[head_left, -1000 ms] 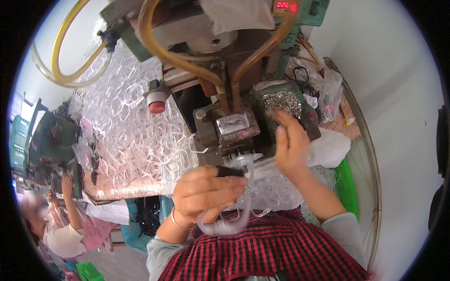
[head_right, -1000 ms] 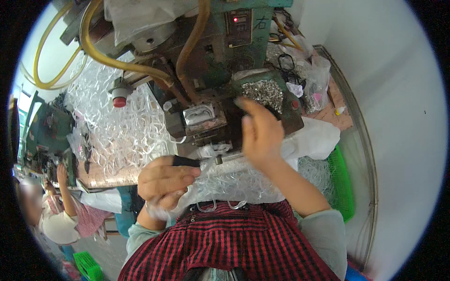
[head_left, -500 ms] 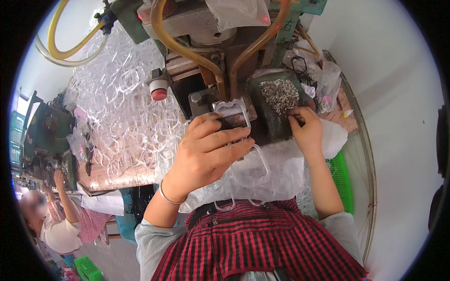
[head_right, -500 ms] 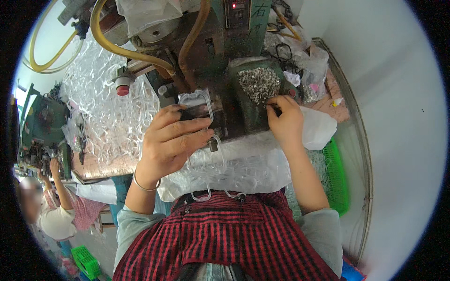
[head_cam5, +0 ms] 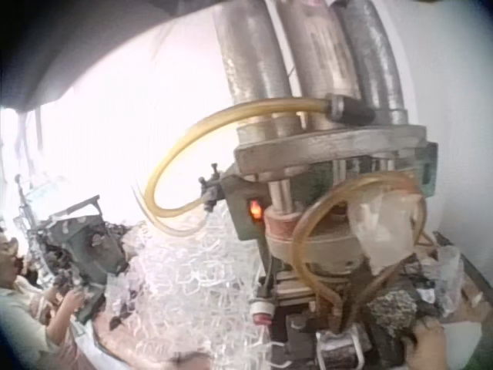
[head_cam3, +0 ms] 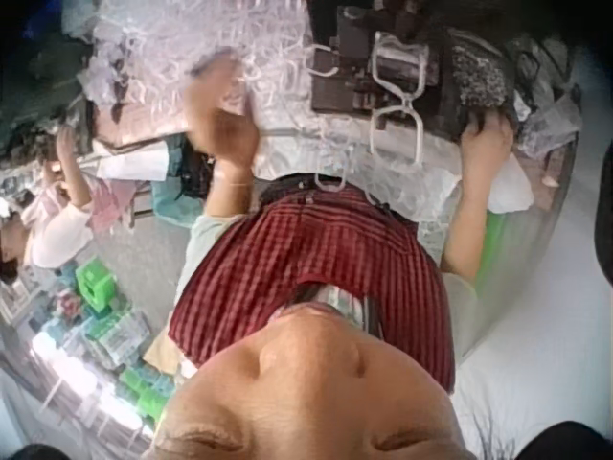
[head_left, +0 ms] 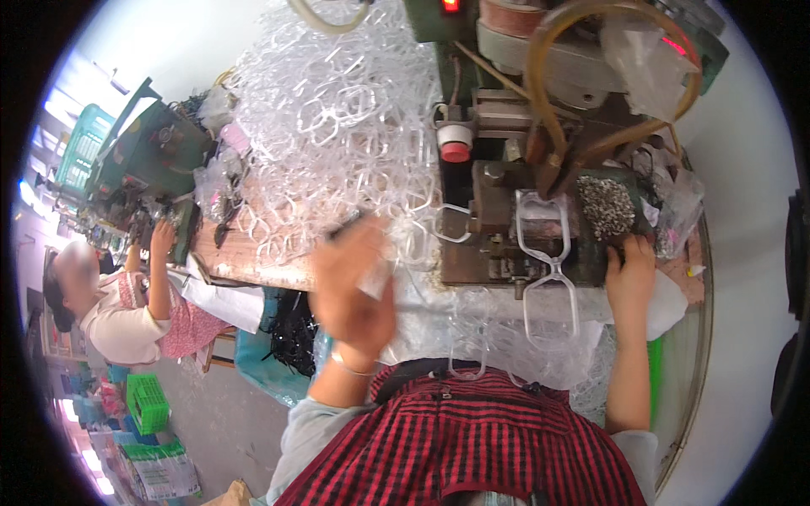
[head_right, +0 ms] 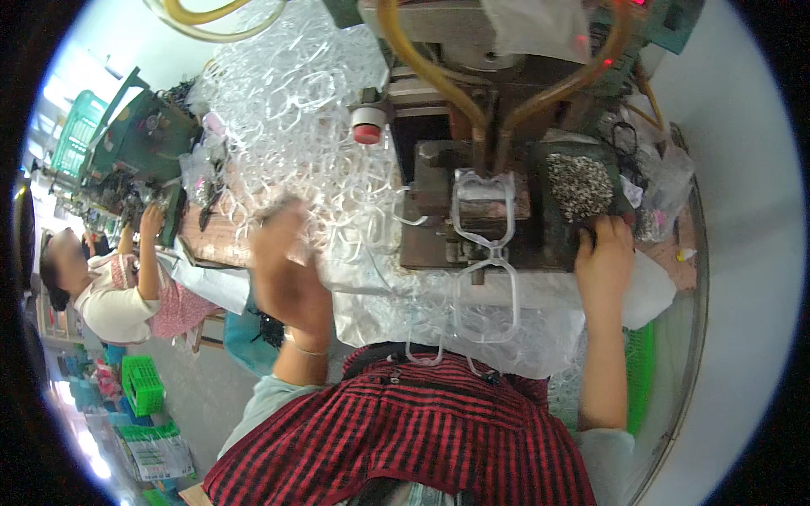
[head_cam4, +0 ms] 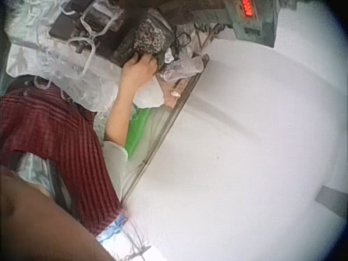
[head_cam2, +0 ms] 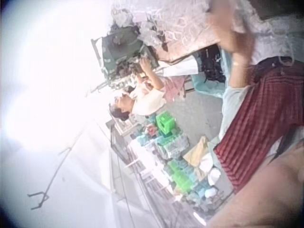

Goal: The person places a sheet of bubble wrap on the workbench, then repeatedly picks up clear plastic frames and small metal components, inserts them into a press machine, and removes the assembled units. The person handles the parts one at a time and places the finished assemblies on the work surface.

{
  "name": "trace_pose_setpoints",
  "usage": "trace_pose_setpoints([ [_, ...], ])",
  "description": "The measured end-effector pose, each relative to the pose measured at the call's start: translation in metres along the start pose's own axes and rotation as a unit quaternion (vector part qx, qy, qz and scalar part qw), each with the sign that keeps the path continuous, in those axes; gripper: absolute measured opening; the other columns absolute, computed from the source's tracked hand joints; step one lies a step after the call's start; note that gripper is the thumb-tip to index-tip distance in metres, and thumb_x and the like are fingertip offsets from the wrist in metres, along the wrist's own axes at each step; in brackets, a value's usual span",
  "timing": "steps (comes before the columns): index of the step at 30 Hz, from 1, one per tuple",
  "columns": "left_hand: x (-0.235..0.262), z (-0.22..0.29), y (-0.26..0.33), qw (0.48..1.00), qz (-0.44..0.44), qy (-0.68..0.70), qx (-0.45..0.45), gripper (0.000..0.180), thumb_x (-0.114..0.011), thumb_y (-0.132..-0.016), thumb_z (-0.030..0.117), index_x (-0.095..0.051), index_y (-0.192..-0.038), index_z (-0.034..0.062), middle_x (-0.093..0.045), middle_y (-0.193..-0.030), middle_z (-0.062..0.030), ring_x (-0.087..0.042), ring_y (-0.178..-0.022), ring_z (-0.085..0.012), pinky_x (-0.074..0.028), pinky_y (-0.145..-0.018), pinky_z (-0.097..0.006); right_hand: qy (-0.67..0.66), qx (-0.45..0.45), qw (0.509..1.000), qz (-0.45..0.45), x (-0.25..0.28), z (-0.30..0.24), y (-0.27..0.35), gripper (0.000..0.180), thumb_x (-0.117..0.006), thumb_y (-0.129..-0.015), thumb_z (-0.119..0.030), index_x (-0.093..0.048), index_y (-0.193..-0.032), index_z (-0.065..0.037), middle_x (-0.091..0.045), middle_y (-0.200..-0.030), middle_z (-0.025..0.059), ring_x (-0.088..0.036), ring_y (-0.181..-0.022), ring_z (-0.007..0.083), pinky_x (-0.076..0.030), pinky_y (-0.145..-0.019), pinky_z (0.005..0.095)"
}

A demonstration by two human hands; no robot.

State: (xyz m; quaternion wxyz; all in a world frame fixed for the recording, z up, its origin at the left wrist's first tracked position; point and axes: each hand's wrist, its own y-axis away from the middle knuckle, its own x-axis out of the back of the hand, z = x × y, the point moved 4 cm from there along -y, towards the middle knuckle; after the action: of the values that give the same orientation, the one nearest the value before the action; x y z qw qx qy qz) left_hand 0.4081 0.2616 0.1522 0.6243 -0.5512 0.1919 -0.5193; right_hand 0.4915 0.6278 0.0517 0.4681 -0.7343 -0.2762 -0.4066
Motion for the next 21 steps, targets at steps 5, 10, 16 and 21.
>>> trace_pose_setpoints([
  [5,-0.005,-0.074,-0.069,0.993,-0.006,-0.118,-0.001,0.016,-0.070,-0.089,0.000,-0.072,-0.104,0.0050,-0.073,-0.109,-0.0102,-0.066,-0.104,-0.0268,-0.047,-0.094,-0.037,0.032,0.033,0.998,0.036,0.000,0.006,-0.005,0.021,-0.066,-0.089,-0.010,-0.063,-0.107,0.000,-0.066,-0.104,0.0227,-0.060,-0.103,0.0434,-0.049,-0.090,0.0507],
  [10,-0.058,-0.170,-0.110,0.938,-0.058,-0.338,-0.051,0.013,-0.077,-0.083,0.018,-0.076,-0.093,0.0103,-0.071,-0.100,-0.0086,-0.063,-0.098,-0.0307,-0.046,-0.093,-0.042,-0.154,-0.103,0.981,0.050,0.010,0.018,-0.009,0.013,-0.063,-0.092,-0.009,-0.065,-0.104,-0.002,-0.070,-0.095,0.0217,-0.066,-0.090,0.0443,-0.051,-0.079,0.0493],
  [16,-0.085,-0.224,-0.131,0.918,-0.138,-0.361,-0.091,0.023,-0.073,-0.088,0.029,-0.078,-0.086,0.0066,-0.073,-0.109,-0.0120,-0.062,-0.107,-0.0347,-0.047,-0.098,-0.044,-0.148,-0.079,0.986,0.000,0.023,0.018,-0.004,0.011,-0.069,-0.086,-0.005,-0.070,-0.096,-0.003,-0.068,-0.094,0.0145,-0.067,-0.079,0.0313,-0.053,-0.074,0.0390],
  [21,-0.055,-0.225,-0.154,0.966,-0.096,-0.211,0.113,0.032,-0.064,-0.097,0.027,-0.067,-0.082,-0.0017,-0.071,-0.094,-0.0123,-0.064,-0.081,-0.0240,-0.051,-0.078,-0.036,-0.053,-0.023,0.998,-0.001,0.023,0.003,-0.011,0.012,-0.071,-0.084,-0.006,-0.070,-0.096,-0.003,-0.066,-0.092,0.0152,-0.065,-0.079,0.0347,-0.052,-0.075,0.0430],
])
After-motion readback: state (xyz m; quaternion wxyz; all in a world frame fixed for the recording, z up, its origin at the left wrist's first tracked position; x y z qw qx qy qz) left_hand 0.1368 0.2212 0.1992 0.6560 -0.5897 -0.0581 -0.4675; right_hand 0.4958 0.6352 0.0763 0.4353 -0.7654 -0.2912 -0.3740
